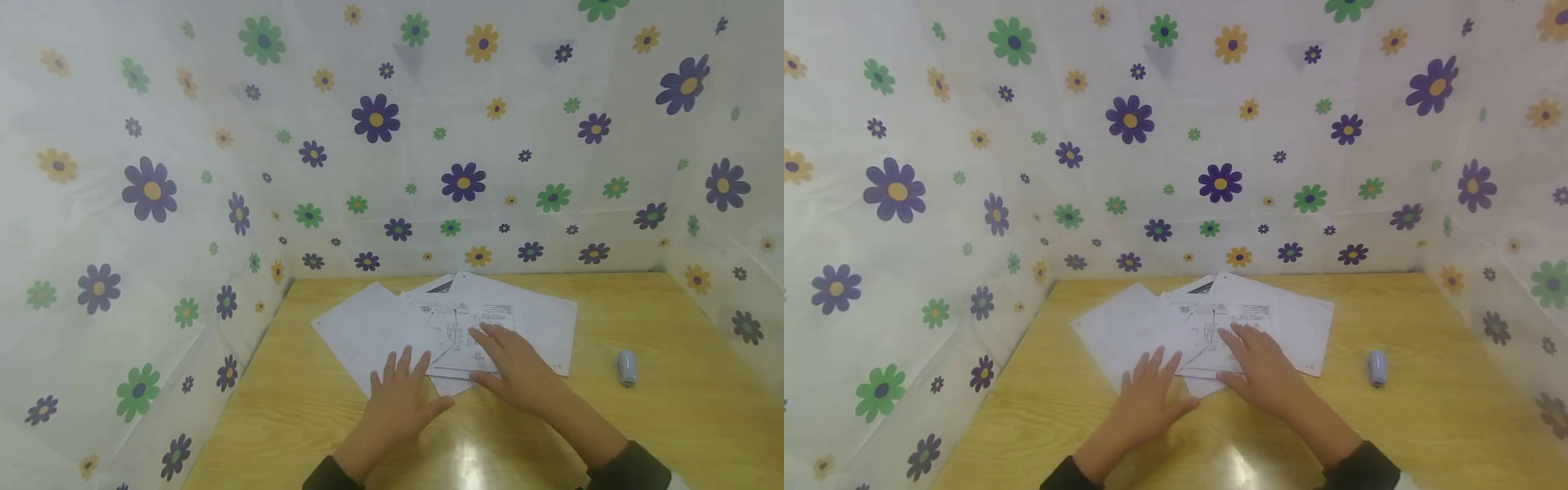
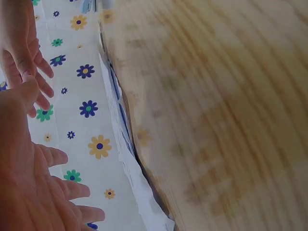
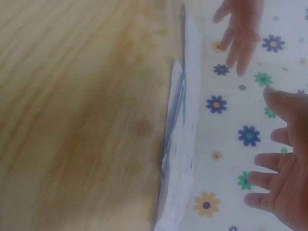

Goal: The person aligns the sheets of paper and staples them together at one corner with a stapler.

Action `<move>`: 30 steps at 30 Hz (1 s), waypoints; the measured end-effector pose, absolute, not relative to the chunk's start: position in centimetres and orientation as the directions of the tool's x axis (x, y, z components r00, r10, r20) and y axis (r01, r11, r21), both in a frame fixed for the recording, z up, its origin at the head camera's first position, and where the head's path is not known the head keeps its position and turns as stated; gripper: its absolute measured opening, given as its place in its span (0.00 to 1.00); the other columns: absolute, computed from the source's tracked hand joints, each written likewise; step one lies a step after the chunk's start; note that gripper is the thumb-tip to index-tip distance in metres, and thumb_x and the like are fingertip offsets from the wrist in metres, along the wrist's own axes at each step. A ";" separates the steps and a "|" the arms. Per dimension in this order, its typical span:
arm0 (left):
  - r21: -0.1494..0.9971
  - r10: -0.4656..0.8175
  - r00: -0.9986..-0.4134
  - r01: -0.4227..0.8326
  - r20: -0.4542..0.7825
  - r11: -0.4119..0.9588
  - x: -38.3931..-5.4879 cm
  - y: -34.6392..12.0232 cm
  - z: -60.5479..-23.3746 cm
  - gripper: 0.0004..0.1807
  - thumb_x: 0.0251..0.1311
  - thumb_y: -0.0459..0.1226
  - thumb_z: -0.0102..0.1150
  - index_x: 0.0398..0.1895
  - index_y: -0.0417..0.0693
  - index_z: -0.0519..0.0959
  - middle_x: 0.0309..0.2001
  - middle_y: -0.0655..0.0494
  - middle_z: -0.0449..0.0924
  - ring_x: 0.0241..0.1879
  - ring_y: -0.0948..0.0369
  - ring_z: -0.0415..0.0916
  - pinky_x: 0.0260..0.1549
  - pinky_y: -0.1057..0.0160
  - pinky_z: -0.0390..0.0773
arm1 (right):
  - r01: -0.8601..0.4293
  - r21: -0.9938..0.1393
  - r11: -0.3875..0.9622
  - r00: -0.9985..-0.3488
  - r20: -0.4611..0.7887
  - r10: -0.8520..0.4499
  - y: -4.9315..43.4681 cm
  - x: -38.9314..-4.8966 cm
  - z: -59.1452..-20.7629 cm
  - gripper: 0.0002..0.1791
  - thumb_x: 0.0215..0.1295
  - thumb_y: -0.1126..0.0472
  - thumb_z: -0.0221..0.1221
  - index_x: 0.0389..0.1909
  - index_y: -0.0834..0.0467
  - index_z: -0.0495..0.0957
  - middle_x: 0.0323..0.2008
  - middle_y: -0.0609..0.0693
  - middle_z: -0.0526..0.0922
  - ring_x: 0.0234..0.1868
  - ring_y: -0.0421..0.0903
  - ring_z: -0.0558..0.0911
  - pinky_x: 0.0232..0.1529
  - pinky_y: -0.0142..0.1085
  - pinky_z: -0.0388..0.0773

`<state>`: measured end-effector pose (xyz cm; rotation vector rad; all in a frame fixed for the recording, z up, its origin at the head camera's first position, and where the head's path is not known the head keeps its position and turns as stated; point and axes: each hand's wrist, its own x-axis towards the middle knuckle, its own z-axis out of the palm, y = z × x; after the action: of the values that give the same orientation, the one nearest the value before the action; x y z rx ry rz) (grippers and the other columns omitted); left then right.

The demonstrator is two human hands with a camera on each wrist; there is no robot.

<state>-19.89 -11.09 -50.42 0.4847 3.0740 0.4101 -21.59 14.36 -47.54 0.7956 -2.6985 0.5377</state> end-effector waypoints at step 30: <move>0.955 -0.257 -0.923 -0.298 -0.288 0.000 -21.9 -16.4 -48.3 0.45 0.76 0.52 0.48 0.80 0.33 0.41 0.78 0.27 0.40 0.77 0.30 0.39 0.75 0.33 0.42 | -0.078 -0.812 0.578 -0.979 -0.047 -0.198 7.2 -31.7 -49.6 0.34 0.71 0.51 0.62 0.73 0.60 0.67 0.71 0.59 0.73 0.69 0.59 0.74 0.67 0.54 0.73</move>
<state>-21.94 -16.42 -48.26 -0.6100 2.2003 2.1135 -31.72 7.21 -49.63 0.2560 -2.9069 1.4851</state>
